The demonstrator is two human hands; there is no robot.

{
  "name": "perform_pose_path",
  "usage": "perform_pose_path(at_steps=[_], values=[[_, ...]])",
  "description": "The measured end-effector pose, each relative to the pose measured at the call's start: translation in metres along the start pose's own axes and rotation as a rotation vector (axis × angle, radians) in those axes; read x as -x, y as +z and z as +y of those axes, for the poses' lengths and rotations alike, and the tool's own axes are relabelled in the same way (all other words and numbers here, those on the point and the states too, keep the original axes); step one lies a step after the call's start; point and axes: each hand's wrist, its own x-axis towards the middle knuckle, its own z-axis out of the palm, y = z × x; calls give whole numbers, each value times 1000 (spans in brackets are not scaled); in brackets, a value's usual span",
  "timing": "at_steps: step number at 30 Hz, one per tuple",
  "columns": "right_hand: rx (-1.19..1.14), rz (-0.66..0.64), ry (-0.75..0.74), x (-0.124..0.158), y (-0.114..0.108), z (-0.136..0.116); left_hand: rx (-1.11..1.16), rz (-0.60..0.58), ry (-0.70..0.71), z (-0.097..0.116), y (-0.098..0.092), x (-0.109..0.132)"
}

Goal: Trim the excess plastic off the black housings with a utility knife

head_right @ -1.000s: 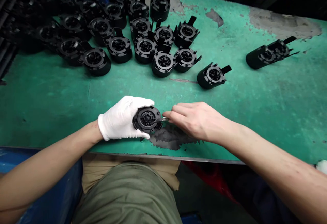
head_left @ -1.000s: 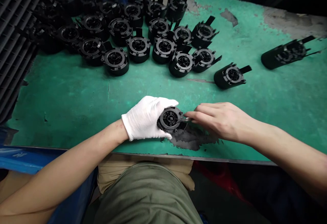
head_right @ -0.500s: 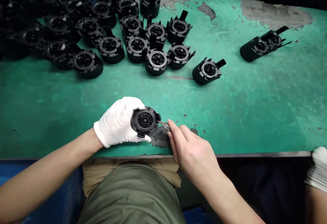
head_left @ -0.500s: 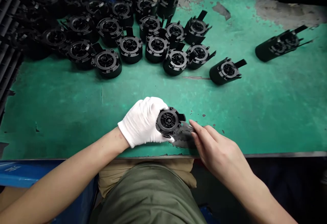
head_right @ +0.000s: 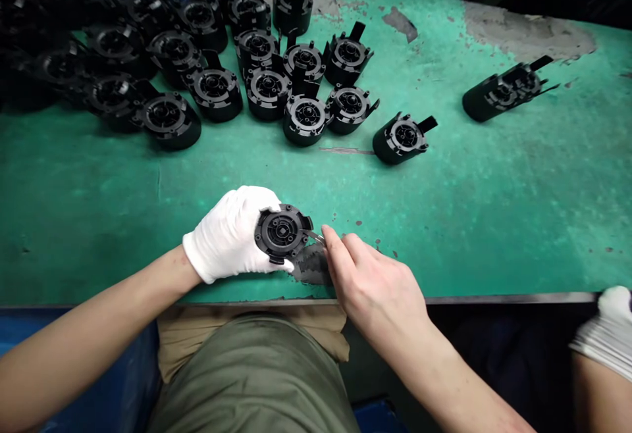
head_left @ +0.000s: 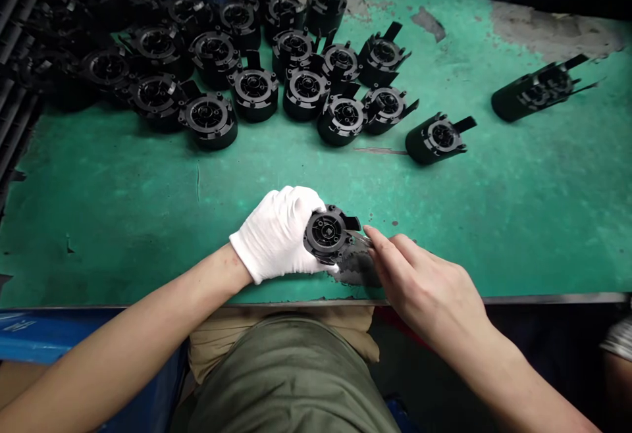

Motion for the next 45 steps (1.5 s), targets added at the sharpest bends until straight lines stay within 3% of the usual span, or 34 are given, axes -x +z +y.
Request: perform_pose_path(at_steps=[21, 31, 45], values=[[1, -110, -42, -3, -2, 5, 16, -56, -58, 5, -6, -5], [173, -182, -84, -10, -22, -6, 7, -27, -43, 2, -2, -3], [119, -149, -257, -17, -24, 12, -8, 15, 13, -5, 2, 0]])
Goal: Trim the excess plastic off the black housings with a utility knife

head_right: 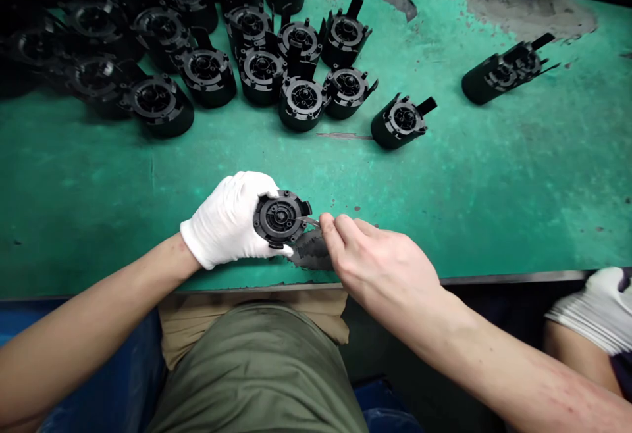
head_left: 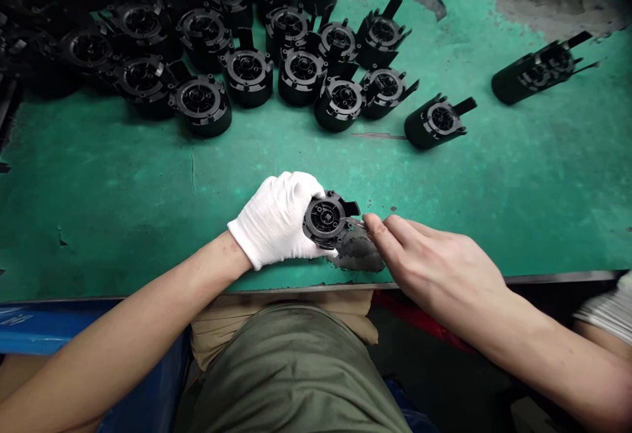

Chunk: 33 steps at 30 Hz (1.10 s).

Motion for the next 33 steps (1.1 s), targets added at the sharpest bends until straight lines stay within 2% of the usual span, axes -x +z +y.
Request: perform_pose_path(at_steps=[4, 8, 10, 12, 15, 17, 19, 21, 22, 24, 27, 29, 30, 32, 33], values=[[-13, 6, -38, 0, 1, 6, -10, 16, 10, -1, 2, 1], [-100, 10, -104, -2, 12, 26, 7, 6, 13, -1, 1, 0], [-245, 10, -127, -3, 20, 39, 5, -15, 10, 0, -1, 0], [-485, -2, -103, -2, 25, 48, -3, -25, 4, 2, -3, -1], [-830, -2, 21, 5, 30, 50, 13, -39, 8, 3, -4, -2], [-960, 47, 201, 11, 34, 43, 42, -55, 8, 3, -4, -2], [-1097, 103, 477, 15, 40, 30, 91, -39, 6, 2, -3, -2], [-1310, 165, 761, 14, 48, 12, 182, 29, 12, 2, -5, -3], [-1439, 172, 837, 11, 52, 1, 250, 71, 26, 2, -6, -4], [-1651, 171, 870, 2, 60, -22, 410, 131, 76, 5, -10, -6], [-1880, 122, 757, -17, 64, -45, 572, 42, 152, 11, -17, -7], [-1863, 121, 675, -27, 52, -43, 578, 31, 159, 13, -19, -4], [-1776, 159, 640, -30, 41, -37, 565, 77, 145, 12, -19, -2], [-1432, 352, 543, -30, 12, -13, 542, 254, 90, 6, -19, 1], [-1180, 492, 531, -29, -2, 2, 533, 351, 38, 2, -18, 2]])
